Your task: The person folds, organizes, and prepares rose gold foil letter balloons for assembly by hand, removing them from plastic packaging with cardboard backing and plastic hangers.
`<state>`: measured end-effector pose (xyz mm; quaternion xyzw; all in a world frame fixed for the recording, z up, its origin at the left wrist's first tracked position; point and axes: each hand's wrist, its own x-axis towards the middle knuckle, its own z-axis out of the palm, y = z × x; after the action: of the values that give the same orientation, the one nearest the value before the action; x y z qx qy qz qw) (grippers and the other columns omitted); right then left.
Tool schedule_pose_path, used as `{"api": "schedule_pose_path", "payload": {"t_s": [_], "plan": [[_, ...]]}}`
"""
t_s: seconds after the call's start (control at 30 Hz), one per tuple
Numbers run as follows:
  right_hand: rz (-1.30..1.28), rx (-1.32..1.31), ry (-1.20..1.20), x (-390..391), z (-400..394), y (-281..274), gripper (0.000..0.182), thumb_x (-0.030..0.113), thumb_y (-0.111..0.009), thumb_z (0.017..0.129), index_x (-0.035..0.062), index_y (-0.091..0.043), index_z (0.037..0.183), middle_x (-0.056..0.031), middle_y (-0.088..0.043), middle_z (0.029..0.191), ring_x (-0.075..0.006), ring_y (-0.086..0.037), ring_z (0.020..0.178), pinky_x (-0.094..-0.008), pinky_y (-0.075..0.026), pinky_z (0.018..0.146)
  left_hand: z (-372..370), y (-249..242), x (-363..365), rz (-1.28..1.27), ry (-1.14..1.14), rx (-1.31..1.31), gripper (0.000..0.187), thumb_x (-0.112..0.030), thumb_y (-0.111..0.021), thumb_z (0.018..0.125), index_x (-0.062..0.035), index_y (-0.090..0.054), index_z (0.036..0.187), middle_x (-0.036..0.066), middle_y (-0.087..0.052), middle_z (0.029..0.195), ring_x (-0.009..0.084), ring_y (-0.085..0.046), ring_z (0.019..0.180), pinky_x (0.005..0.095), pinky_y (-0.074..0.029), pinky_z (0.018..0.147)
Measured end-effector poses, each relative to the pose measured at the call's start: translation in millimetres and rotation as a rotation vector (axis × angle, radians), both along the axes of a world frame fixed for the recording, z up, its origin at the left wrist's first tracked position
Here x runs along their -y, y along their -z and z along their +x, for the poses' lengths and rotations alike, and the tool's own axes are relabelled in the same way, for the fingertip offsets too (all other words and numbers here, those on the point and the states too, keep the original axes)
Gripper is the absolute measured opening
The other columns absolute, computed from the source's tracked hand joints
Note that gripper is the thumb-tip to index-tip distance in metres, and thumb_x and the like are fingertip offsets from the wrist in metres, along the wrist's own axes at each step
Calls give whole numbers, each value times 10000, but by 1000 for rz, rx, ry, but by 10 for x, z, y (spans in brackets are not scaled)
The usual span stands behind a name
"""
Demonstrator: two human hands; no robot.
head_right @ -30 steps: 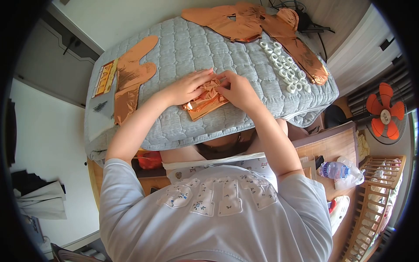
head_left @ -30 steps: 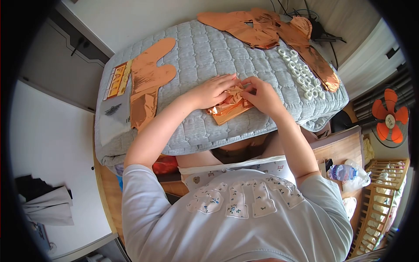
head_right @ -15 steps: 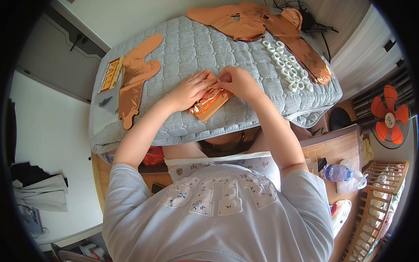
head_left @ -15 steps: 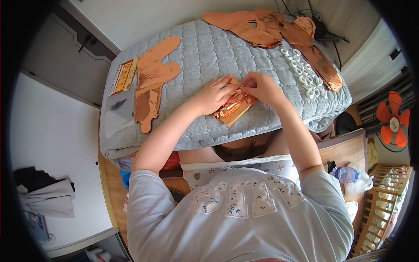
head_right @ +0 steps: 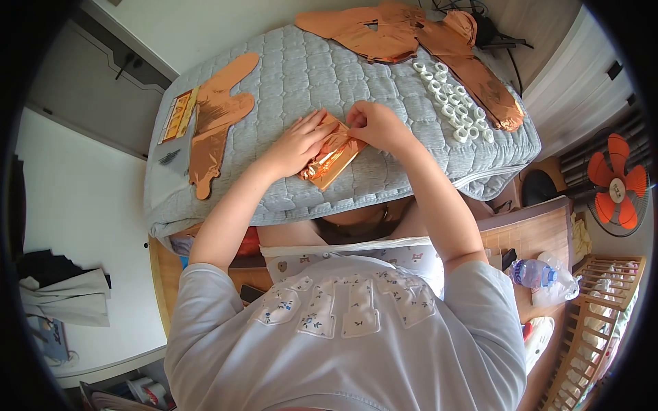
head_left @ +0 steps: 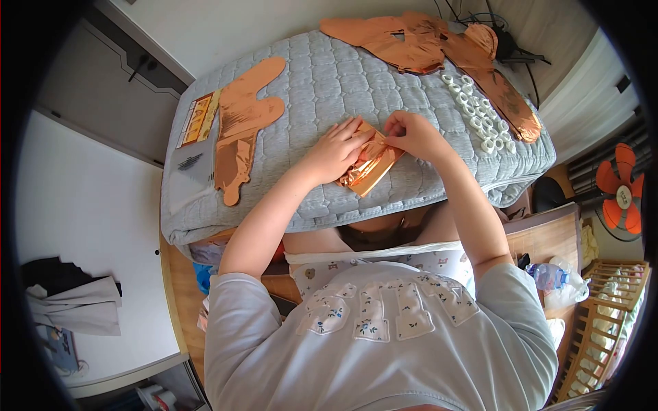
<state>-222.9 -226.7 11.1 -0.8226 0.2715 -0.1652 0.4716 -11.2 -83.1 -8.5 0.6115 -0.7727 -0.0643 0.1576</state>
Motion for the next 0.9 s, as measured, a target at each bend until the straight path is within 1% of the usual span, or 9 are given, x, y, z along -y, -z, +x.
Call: {"api": "schedule_pose_path", "payload": {"t_s": [0.17, 0.23, 0.47, 0.53, 0.57, 0.63, 0.67, 0.73, 0.9], "plan": [[-35, 57, -10, -22, -48, -4, 211, 67, -745, 817, 18, -678, 1011, -81, -716, 872, -185, -690, 809, -325, -546, 731, -5, 38, -11, -17, -16, 20, 466, -253, -433, 1076, -122, -466, 1522, 192, -297, 1648, 356, -286, 1523, 492, -238, 1242], [-29, -5, 29, -36, -32, -36, 172, 44, -741, 840, 12, -666, 992, -51, -688, 862, -139, -648, 804, -296, -543, 732, -1, 36, -4, -61, 20, 17, 470, -253, -426, 1077, -120, -460, 1526, 171, -311, 1647, 353, -292, 1521, 489, -248, 1238], [-53, -83, -8, 6, 14, -55, 184, 56, -740, 845, 18, -668, 1010, -50, -691, 876, -148, -653, 831, -300, -534, 731, 15, 65, 11, -81, 37, 31, 483, -232, -425, 1063, -122, -458, 1532, 145, -354, 1630, 351, -305, 1515, 477, -263, 1231], [-83, 163, 114, -81, -7, -62, 193, 41, -711, 851, 9, -680, 1039, -108, -703, 920, -217, -684, 880, -345, -548, 780, -18, 60, -11, -74, -2, 23, 489, -224, -431, 1054, -117, -456, 1531, 149, -367, 1623, 365, -313, 1508, 471, -260, 1232], [-85, 161, 109, -126, -40, -60, 193, 41, -711, 851, 9, -680, 1039, -108, -703, 920, -217, -684, 880, -345, -548, 780, -48, 72, -26, -76, -7, 20, 489, -224, -431, 1054, -117, -456, 1531, 149, -367, 1623, 365, -313, 1508, 471, -260, 1232], [-336, 241, 36, -280, -108, -132, 162, 32, -682, 880, 16, -704, 1039, -138, -706, 959, -279, -690, 933, -359, -551, 817, -139, 102, -69, -60, -150, -13, 485, -240, -433, 1054, -106, -465, 1519, 156, -374, 1616, 384, -335, 1493, 498, -278, 1219], [-331, 239, 32, -334, -126, -130, 162, 32, -682, 880, 16, -704, 1039, -138, -706, 959, -279, -690, 933, -359, -551, 817, -211, 130, -91, -56, -154, -16, 485, -240, -433, 1054, -106, -465, 1519, 156, -374, 1616, 384, -335, 1493, 498, -278, 1219], [-402, 298, -114, -435, -145, -141, 148, 36, -666, 888, 24, -724, 1024, -146, -709, 982, -326, -684, 946, -376, -556, 824, -415, 122, -109, -118, -376, -2, 477, -253, -431, 1056, -97, -480, 1504, 168, -384, 1608, 409, -361, 1474, 537, -300, 1199], [-609, 209, -152, -378, -132, -72, 186, 66, -700, 862, 24, -744, 1038, -133, -723, 1019, -328, -686, 943, -399, -556, 843, -743, 190, 15, -210, -638, 33, 496, -281, -488, 1021, -78, -524, 1472, 188, -432, 1578, 414, -388, 1463, 551, -302, 1194]]}}
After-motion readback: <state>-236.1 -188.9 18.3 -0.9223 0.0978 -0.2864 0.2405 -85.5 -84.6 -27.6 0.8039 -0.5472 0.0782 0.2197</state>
